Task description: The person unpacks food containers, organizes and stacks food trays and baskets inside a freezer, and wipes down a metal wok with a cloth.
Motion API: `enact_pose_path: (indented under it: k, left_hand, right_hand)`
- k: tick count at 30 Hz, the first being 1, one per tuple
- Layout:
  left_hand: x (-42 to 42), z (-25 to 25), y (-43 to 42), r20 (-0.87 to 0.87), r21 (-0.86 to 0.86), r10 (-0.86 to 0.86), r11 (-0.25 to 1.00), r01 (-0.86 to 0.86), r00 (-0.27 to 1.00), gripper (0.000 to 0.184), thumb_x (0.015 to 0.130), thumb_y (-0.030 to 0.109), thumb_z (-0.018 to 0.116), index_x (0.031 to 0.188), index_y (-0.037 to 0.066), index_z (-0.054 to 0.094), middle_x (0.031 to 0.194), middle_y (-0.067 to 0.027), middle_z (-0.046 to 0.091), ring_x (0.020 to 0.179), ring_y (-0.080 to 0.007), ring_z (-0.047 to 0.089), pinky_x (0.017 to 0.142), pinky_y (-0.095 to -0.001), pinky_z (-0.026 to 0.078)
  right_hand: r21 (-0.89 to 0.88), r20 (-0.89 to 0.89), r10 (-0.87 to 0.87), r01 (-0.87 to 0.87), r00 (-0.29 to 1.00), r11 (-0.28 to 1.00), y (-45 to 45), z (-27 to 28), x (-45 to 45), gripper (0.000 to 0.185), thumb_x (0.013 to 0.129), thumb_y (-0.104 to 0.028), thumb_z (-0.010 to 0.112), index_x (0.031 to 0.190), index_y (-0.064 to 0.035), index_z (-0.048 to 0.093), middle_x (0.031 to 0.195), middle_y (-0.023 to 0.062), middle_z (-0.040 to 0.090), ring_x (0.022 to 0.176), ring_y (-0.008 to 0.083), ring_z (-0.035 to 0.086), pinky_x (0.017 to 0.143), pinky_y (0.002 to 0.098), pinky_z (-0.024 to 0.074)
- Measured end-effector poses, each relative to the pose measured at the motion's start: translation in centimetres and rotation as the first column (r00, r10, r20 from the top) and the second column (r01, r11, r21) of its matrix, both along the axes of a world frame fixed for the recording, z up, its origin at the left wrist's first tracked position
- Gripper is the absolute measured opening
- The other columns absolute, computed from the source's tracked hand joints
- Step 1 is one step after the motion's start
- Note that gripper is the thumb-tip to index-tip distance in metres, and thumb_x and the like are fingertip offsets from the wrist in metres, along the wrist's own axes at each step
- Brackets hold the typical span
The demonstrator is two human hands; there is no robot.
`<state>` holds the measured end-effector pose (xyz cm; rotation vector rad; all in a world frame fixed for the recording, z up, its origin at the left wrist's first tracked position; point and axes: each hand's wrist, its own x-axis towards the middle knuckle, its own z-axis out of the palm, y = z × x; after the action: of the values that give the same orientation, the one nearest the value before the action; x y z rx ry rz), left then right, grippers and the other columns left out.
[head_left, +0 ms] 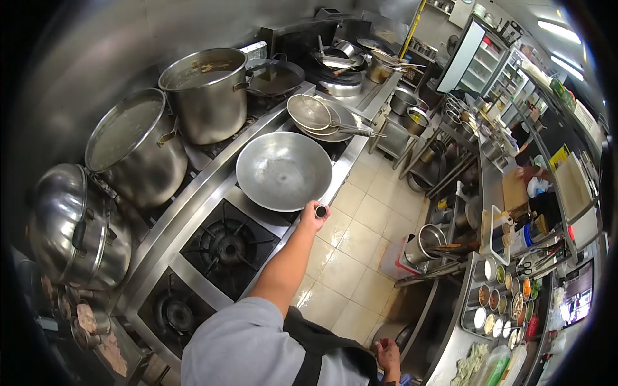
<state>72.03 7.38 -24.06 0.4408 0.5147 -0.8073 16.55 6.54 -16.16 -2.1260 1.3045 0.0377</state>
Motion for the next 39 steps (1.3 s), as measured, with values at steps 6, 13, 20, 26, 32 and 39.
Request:
enact_pose_path:
  k: [6, 13, 20, 26, 32, 39]
  left_hand:
    - [0.4, 1.2, 2.7, 0.018, 0.091, -0.179, 0.98, 0.177, 0.984, 0.015, 0.08, 0.015, 0.058, 0.088, 0.005, 0.049, 0.078, -0.0129, 0.058, 0.069, -0.0256, 0.06, 0.054, -0.0352, 0.051]
    - [0.0, 2.0, 4.4, 0.113, 0.194, -0.196, 0.966, 0.172, 0.974, 0.012, 0.08, 0.017, 0.062, 0.082, 0.008, 0.055, 0.067, -0.0056, 0.058, 0.064, -0.0232, 0.059, 0.052, -0.0325, 0.049]
    - [-1.9, 5.0, 3.9, 0.001, 0.263, -0.087, 0.961, 0.084, 0.996, 0.017, 0.077, 0.024, 0.061, 0.077, 0.007, 0.057, 0.07, -0.0069, 0.061, 0.061, -0.0224, 0.058, 0.056, -0.0342, 0.05]
    - [-2.5, 3.7, 2.9, 0.103, 0.25, 0.041, 0.966, -0.066, 0.994, 0.016, 0.077, 0.019, 0.059, 0.081, 0.004, 0.056, 0.079, -0.0099, 0.061, 0.065, -0.021, 0.059, 0.063, -0.0345, 0.051]
    - [-2.5, 3.5, 0.0, 0.085, 0.317, -0.006, 0.948, -0.021, 0.996, 0.015, 0.079, 0.016, 0.061, 0.085, 0.004, 0.055, 0.079, -0.0113, 0.059, 0.066, -0.0239, 0.058, 0.063, -0.0415, 0.051]
    - [-1.6, 0.7, 2.4, -0.05, 0.437, -0.279, 0.857, 0.272, 0.959, 0.029, 0.079, 0.011, 0.058, 0.106, 0.008, 0.048, 0.075, -0.0111, 0.057, 0.062, -0.0298, 0.057, 0.059, -0.0433, 0.047]
  right_hand:
    - [0.063, -0.098, 0.121, -0.116, 0.988, 0.991, -4.7, -1.3, 1.9, 0.04, 0.081, -0.031, 0.065, 0.106, -0.0005, 0.061, 0.095, 0.0194, 0.067, 0.092, 0.0339, 0.064, 0.081, 0.0408, 0.0498]
    - [0.122, -0.003, 0.189, -0.187, 0.982, 0.975, -17.4, -4.5, 7.5, 0.042, 0.08, -0.031, 0.067, 0.108, 0.0, 0.06, 0.097, 0.0194, 0.066, 0.093, 0.0319, 0.064, 0.082, 0.0391, 0.0497]
    - [0.106, 0.156, 0.446, -0.464, 0.881, 0.88, -30.5, -4.5, 18.3, 0.035, 0.082, -0.028, 0.067, 0.102, -0.0001, 0.061, 0.088, 0.0165, 0.066, 0.084, 0.0273, 0.064, 0.075, 0.0356, 0.0498]
    - [0.183, 0.382, 0.498, -0.592, 0.778, 0.785, -36.0, -1.4, 31.3, 0.038, 0.086, -0.032, 0.064, 0.106, -0.0004, 0.06, 0.094, 0.0141, 0.067, 0.087, 0.027, 0.064, 0.076, 0.0361, 0.0503]
    - [0.376, 0.421, 0.556, -0.696, 0.716, 0.612, -36.7, -2.1, 43.5, 0.04, 0.087, -0.035, 0.063, 0.109, -0.0017, 0.06, 0.098, 0.013, 0.067, 0.091, 0.0214, 0.063, 0.081, 0.033, 0.0498]
    - [0.291, 0.503, 0.531, -0.712, 0.682, 0.639, -39.7, 4.9, 53.2, 0.036, 0.088, -0.032, 0.064, 0.108, -0.0024, 0.061, 0.092, 0.0083, 0.066, 0.086, 0.0164, 0.061, 0.078, 0.0301, 0.0488]
